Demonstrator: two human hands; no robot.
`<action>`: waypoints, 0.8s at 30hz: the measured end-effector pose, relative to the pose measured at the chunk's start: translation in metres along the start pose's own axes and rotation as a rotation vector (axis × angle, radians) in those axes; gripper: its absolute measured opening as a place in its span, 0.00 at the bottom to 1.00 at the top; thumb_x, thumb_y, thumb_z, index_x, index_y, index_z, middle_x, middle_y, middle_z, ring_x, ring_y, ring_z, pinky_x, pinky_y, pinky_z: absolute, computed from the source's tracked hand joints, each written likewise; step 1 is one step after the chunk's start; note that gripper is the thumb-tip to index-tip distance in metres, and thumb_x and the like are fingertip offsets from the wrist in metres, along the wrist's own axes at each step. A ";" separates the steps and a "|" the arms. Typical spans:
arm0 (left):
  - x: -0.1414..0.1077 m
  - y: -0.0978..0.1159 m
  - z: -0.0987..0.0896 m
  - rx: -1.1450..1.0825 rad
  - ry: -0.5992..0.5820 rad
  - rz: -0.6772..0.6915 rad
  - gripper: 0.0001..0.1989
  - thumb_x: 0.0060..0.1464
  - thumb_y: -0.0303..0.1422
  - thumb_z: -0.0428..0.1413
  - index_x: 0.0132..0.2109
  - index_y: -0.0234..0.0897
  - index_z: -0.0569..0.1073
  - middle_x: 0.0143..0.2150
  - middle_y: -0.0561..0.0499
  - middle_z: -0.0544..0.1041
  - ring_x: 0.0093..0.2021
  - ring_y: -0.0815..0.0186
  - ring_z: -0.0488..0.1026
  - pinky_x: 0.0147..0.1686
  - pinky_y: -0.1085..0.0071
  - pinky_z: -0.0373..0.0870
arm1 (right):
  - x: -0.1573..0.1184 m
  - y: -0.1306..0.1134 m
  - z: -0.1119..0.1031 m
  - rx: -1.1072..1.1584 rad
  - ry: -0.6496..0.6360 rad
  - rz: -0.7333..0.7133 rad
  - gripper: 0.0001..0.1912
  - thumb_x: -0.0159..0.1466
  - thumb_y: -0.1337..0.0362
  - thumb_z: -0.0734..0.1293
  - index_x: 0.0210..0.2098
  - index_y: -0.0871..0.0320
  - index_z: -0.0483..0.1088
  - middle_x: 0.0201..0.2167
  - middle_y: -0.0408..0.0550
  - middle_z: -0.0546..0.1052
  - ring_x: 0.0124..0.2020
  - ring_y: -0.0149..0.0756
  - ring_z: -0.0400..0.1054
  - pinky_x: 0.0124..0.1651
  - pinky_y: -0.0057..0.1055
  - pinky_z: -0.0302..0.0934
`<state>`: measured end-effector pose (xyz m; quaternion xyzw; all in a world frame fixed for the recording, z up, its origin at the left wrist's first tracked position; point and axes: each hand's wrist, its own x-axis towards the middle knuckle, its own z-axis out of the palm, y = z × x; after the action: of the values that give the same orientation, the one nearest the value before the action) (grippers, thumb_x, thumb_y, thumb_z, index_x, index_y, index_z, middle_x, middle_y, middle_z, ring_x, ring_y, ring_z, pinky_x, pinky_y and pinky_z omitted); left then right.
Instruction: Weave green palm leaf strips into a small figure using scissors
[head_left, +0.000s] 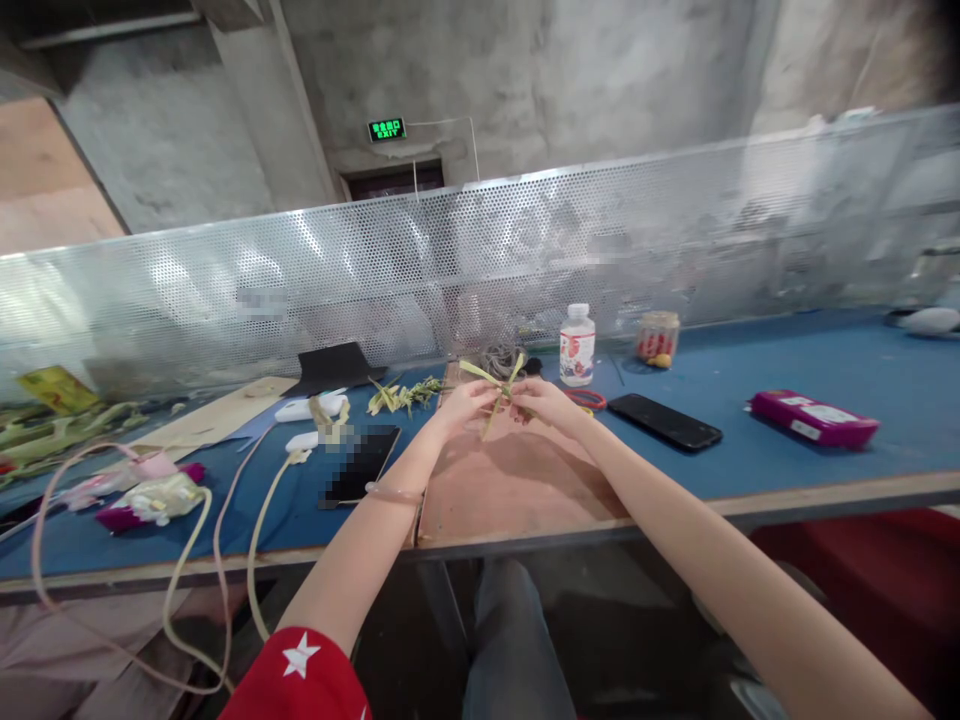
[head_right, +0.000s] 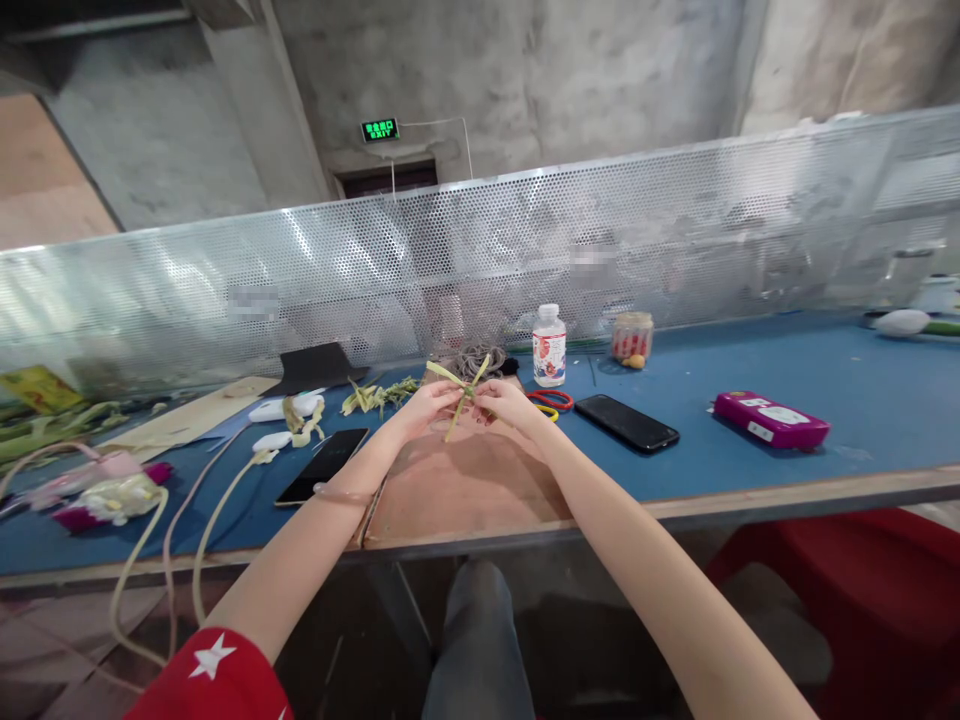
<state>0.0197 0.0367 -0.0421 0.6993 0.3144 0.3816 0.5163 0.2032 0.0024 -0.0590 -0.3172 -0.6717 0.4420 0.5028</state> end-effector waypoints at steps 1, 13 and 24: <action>0.000 0.000 0.000 -0.004 0.001 0.004 0.20 0.46 0.36 0.61 0.47 0.34 0.72 0.39 0.45 0.77 0.37 0.64 0.74 0.38 0.68 0.68 | 0.001 0.000 -0.001 -0.001 0.013 -0.009 0.10 0.55 0.60 0.68 0.31 0.60 0.67 0.21 0.44 0.73 0.20 0.28 0.65 0.26 0.26 0.61; -0.004 0.005 0.007 -0.002 0.053 0.016 0.22 0.43 0.33 0.62 0.48 0.35 0.70 0.36 0.47 0.77 0.33 0.66 0.74 0.36 0.69 0.67 | -0.003 -0.009 -0.001 -0.030 0.026 -0.002 0.12 0.54 0.57 0.69 0.30 0.60 0.68 0.24 0.44 0.73 0.23 0.28 0.65 0.25 0.25 0.61; -0.003 0.007 0.007 -0.035 0.075 -0.030 0.15 0.45 0.27 0.56 0.44 0.33 0.74 0.25 0.52 0.74 0.23 0.71 0.68 0.28 0.73 0.65 | -0.003 -0.009 0.002 -0.118 0.090 0.021 0.14 0.57 0.56 0.66 0.38 0.58 0.71 0.35 0.48 0.76 0.31 0.32 0.69 0.32 0.28 0.65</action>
<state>0.0243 0.0289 -0.0377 0.6707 0.3373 0.4050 0.5219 0.2020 -0.0049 -0.0519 -0.3728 -0.6699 0.3921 0.5085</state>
